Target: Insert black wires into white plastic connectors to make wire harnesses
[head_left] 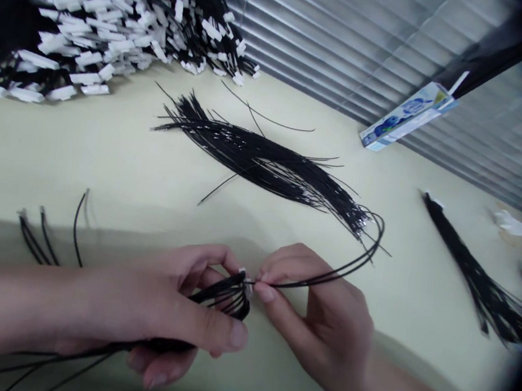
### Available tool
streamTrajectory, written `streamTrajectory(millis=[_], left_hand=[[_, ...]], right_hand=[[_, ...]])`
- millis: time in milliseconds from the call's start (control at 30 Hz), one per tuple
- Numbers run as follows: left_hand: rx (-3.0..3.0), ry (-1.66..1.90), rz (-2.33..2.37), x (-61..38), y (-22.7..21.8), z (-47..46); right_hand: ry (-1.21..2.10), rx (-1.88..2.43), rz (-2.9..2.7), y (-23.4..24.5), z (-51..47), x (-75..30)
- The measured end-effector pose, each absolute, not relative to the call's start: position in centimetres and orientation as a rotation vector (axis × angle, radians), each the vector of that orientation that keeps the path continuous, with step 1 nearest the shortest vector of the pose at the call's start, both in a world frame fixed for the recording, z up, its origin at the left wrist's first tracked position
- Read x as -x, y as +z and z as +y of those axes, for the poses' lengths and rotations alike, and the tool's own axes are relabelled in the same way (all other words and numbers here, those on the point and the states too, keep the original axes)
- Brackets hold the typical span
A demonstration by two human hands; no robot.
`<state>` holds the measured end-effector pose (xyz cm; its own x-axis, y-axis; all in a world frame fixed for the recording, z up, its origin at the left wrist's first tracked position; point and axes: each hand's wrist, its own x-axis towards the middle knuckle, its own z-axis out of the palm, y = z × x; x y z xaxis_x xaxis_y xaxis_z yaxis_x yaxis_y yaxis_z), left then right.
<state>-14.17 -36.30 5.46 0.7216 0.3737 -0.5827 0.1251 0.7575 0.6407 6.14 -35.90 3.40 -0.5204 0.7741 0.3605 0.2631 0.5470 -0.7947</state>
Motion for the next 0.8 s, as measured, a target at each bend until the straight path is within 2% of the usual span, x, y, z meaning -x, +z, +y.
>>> streamTrajectory(millis=[200,800], left_hand=[[-0.732,0.166,0.793,14.14,5.53,-36.49],[-0.756,0.165,0.816,13.98,5.58,-36.44]], right_hand=[[0.752,0.948,-2.088,3.78,-35.92,-5.98],[0.465,0.849,-2.339,3.53,-36.28,-5.70]])
